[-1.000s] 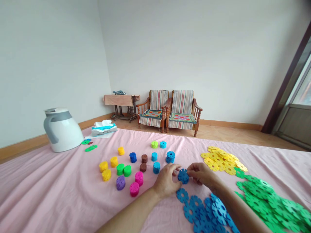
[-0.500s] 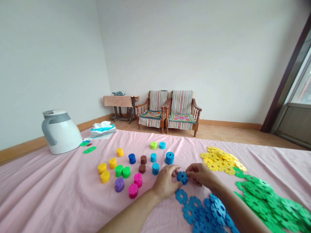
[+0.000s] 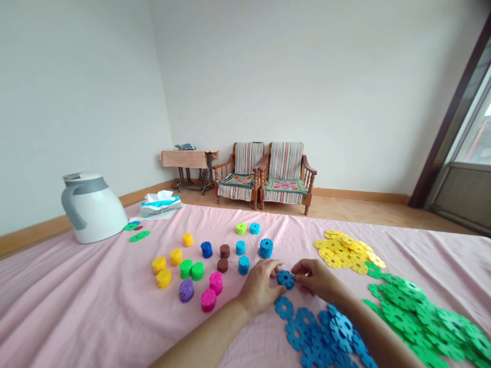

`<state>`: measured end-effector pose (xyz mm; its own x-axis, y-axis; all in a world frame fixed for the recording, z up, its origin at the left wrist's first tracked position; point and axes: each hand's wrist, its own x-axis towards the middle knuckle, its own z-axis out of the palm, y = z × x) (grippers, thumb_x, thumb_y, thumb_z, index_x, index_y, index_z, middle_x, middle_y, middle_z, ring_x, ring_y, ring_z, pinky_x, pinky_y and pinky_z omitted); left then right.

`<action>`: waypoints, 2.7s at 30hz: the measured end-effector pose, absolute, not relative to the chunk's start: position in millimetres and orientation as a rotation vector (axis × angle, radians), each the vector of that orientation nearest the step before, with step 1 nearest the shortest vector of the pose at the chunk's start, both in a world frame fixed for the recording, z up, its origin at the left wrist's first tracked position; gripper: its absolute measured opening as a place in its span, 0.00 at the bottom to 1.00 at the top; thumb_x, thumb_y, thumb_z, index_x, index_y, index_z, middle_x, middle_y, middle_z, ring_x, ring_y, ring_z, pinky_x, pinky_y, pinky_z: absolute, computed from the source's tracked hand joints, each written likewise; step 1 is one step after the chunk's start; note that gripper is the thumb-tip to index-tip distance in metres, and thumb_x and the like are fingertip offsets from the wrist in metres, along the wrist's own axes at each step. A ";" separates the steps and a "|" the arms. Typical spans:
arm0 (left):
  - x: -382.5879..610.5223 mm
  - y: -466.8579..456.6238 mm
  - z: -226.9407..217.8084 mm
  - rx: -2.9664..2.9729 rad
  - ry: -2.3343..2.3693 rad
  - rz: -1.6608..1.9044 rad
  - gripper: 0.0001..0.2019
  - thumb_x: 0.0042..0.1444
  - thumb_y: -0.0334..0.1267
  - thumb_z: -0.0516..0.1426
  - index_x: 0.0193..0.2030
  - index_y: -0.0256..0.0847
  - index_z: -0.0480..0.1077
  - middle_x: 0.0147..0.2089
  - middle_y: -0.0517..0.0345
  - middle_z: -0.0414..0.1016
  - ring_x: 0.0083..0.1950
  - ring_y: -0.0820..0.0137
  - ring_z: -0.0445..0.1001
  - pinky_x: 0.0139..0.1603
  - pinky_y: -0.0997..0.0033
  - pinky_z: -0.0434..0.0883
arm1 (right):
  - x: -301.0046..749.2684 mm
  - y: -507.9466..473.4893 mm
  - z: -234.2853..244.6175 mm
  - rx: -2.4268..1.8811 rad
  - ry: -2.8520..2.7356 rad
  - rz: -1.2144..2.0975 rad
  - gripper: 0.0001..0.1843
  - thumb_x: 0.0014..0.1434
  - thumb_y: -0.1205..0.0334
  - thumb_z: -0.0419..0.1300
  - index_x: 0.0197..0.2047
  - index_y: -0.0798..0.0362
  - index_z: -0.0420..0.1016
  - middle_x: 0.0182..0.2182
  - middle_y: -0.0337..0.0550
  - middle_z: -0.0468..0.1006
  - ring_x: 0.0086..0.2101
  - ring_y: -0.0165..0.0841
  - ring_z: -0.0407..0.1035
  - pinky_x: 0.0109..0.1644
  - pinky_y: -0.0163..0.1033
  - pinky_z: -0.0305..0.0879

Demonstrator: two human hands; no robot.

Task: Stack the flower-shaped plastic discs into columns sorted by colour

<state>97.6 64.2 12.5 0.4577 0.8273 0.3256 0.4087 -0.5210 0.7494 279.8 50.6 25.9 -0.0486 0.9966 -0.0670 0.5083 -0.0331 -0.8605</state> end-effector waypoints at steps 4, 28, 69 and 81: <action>97.7 64.4 13.5 2.135 1.019 0.937 0.25 0.40 0.27 0.61 0.49 0.42 0.69 0.43 0.56 0.71 0.43 0.66 0.69 0.44 0.67 0.67 | 281.1 45.9 34.2 -1.656 -1.679 0.952 0.05 0.46 0.70 0.54 0.28 0.56 0.71 0.16 0.35 0.69 0.18 0.25 0.64 0.21 0.29 0.56; 98.0 63.2 16.3 2.113 1.042 0.922 0.26 0.39 0.28 0.63 0.50 0.41 0.69 0.42 0.56 0.73 0.42 0.66 0.70 0.44 0.68 0.68 | 289.0 45.9 46.4 -1.522 -1.433 1.140 0.06 0.46 0.62 0.58 0.25 0.55 0.66 0.16 0.35 0.70 0.18 0.23 0.63 0.22 0.28 0.56; 98.7 62.3 17.0 2.127 1.022 0.944 0.22 0.41 0.28 0.62 0.47 0.41 0.70 0.42 0.56 0.73 0.43 0.65 0.70 0.45 0.69 0.67 | 286.5 61.0 22.5 -1.402 -1.323 1.294 0.09 0.42 0.61 0.61 0.27 0.57 0.72 0.13 0.32 0.68 0.15 0.21 0.58 0.19 0.29 0.51; 98.5 63.1 16.3 2.123 1.050 0.918 0.24 0.39 0.27 0.62 0.48 0.41 0.70 0.42 0.57 0.72 0.44 0.65 0.69 0.46 0.67 0.66 | 291.5 65.8 21.2 -1.575 -1.549 0.854 0.13 0.45 0.63 0.55 0.34 0.57 0.77 0.23 0.43 0.77 0.25 0.33 0.71 0.26 0.35 0.63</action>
<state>98.5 63.1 16.3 0.4504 0.8346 0.3173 0.4258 -0.5131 0.7452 291.5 65.8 21.2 0.0432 0.9980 0.0454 0.4940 0.0182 -0.8693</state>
